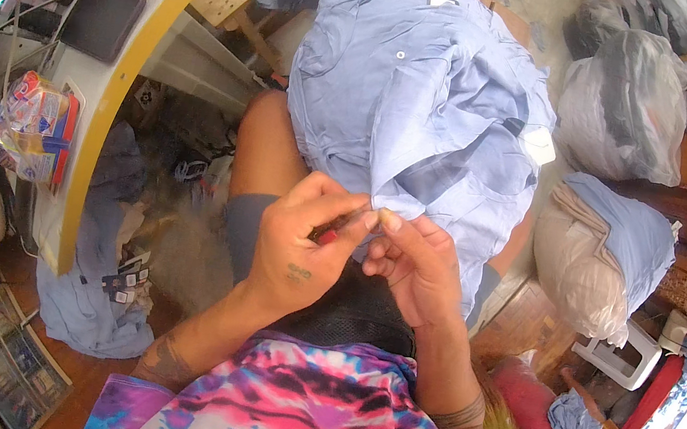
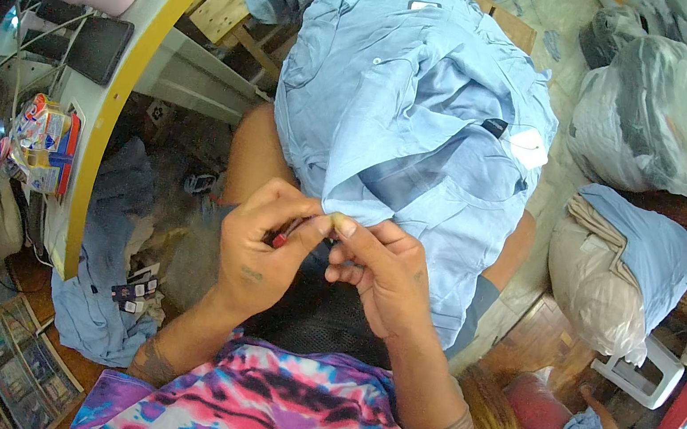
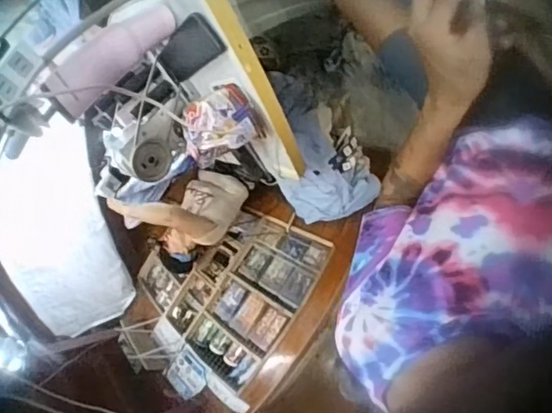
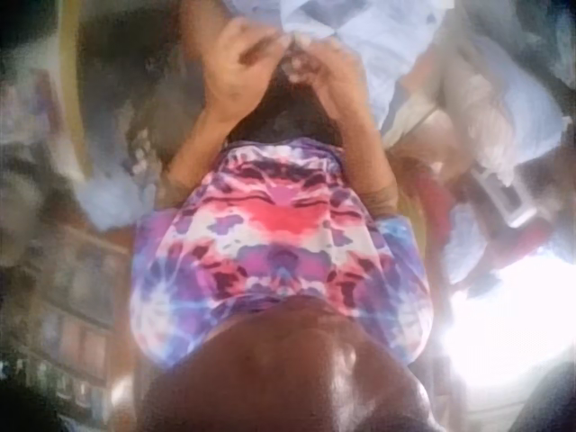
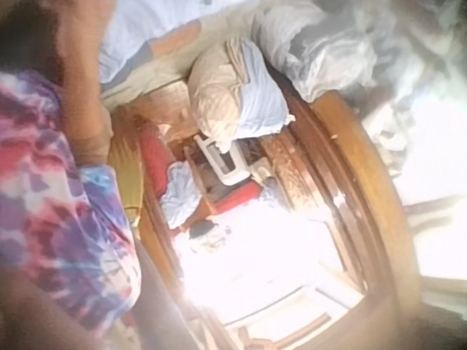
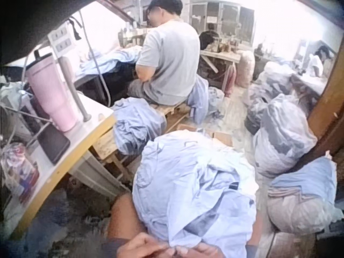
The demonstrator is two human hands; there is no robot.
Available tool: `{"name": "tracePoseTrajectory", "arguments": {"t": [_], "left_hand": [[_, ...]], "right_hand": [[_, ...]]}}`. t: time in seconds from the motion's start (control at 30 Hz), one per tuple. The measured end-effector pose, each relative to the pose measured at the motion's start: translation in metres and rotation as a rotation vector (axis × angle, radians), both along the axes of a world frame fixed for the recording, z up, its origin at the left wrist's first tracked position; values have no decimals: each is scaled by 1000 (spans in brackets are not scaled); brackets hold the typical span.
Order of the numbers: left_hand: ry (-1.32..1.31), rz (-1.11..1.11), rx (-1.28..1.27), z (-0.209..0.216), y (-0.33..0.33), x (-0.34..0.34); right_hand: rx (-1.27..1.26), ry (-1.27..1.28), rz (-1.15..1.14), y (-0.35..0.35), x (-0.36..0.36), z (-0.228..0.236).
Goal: The person trims excess threads from the collar and seams of a light blue button-down shirt using small thread snips. They pick up the shirt from a pile on their lap, work their way around the collar area and inner seams, and then place the shirt back on the pile.
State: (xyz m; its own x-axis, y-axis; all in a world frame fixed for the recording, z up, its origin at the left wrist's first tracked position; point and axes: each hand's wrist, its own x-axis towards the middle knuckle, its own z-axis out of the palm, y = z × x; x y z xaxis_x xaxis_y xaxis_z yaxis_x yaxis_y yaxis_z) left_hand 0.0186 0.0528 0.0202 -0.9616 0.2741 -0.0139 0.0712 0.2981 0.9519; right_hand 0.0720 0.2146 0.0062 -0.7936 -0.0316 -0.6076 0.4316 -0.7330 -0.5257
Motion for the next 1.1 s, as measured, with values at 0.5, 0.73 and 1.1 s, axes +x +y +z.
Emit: {"name": "tracePoseTrajectory", "arguments": {"t": [0.5, 0.73, 1.1], "left_hand": [[-176, -83, 123, 23, -15, -5], [299, -240, -165, 31, -10, -13], [458, -212, -278, 35, -14, -11]], "right_hand": [[-153, 194, -32, 16, -8, -24], [-193, 187, -50, 15, -7, -17], [-189, 294, -7, 13, 3, -18]]}}
